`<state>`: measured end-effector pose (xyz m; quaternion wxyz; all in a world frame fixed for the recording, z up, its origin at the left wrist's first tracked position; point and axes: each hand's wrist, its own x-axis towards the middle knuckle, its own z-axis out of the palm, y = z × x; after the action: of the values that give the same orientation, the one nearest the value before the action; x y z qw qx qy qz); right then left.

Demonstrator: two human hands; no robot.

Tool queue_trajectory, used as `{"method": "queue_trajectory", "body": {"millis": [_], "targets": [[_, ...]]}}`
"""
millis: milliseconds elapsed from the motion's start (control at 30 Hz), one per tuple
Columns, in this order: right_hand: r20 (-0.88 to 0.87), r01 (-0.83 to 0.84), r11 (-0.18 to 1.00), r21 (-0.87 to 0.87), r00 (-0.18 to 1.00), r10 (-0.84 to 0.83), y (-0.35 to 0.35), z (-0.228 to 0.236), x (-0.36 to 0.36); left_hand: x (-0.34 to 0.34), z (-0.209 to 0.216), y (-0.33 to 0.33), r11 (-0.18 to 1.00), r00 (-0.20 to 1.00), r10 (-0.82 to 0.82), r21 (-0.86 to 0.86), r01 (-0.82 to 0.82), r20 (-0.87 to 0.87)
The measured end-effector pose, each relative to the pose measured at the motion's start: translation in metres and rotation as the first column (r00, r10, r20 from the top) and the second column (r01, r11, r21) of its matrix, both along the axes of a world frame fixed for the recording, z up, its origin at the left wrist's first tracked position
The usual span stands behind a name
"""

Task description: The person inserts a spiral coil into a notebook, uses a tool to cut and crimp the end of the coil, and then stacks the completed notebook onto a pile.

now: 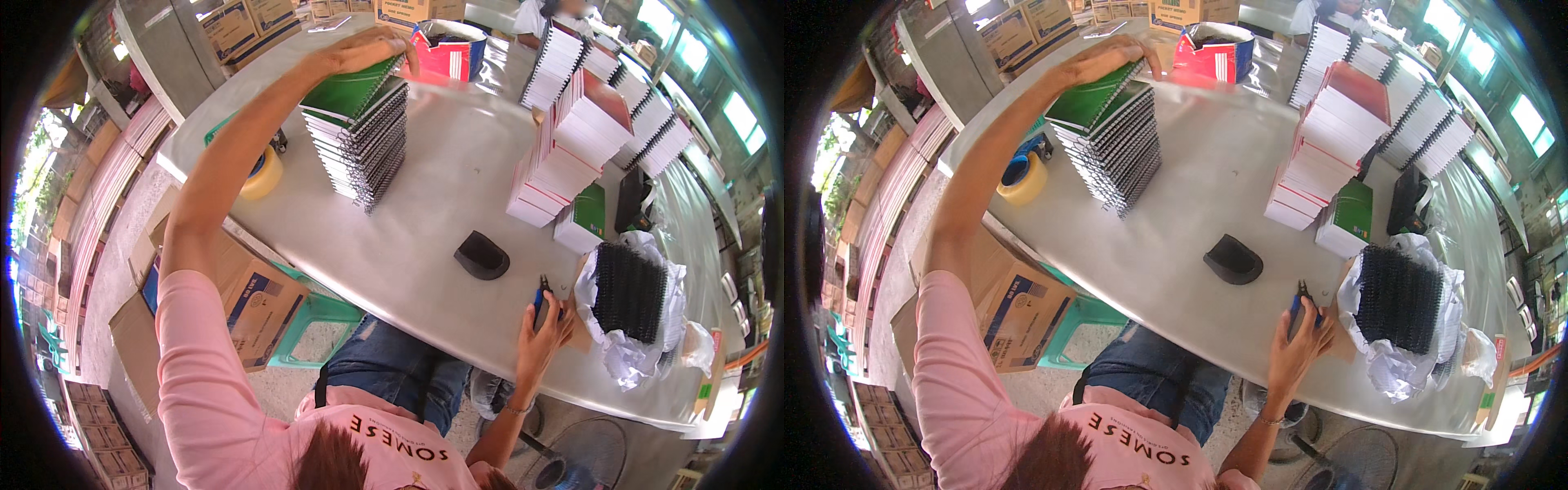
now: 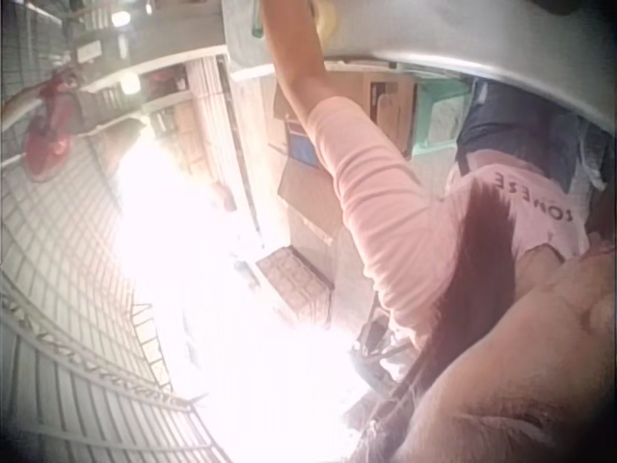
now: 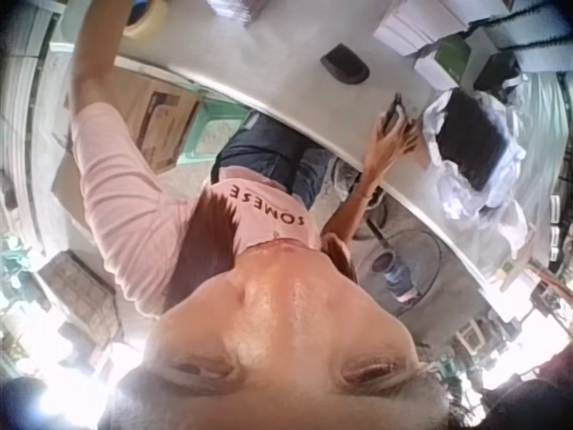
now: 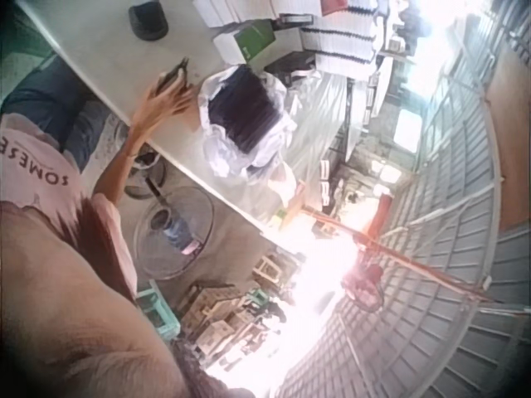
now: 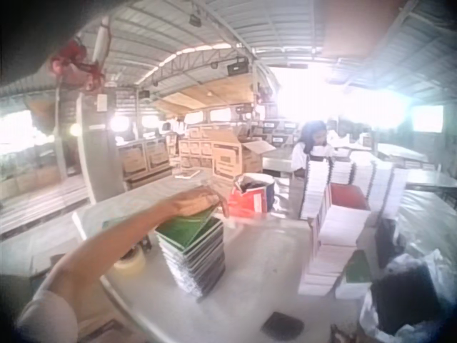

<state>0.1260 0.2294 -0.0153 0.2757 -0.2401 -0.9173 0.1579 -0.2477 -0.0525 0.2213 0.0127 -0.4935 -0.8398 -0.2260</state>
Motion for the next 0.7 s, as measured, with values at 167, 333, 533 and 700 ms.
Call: {"method": "queue_trajectory", "body": {"millis": [167,333,533,700], "targets": [[0.053,0.034,0.999,-0.037,0.998,-0.032,0.000,0.004,0.000,-0.005,-0.023,0.008,0.999,0.998,-0.030,-0.041,0.027,-0.054],[-0.029,-0.008,0.998,-0.063,1.000,0.006,-0.002,0.009,-0.001,-0.009,-0.037,0.007,0.996,0.996,-0.086,-0.019,0.085,-0.016],[-0.262,-0.197,0.980,0.031,0.945,0.198,0.062,0.044,-0.023,-0.008,-0.043,0.006,0.996,0.994,-0.087,-0.009,0.087,-0.061],[-0.311,-0.233,0.970,-0.067,0.929,0.202,0.121,0.099,-0.076,-0.011,-0.044,0.012,0.998,0.997,-0.052,-0.037,0.050,-0.064]]}}
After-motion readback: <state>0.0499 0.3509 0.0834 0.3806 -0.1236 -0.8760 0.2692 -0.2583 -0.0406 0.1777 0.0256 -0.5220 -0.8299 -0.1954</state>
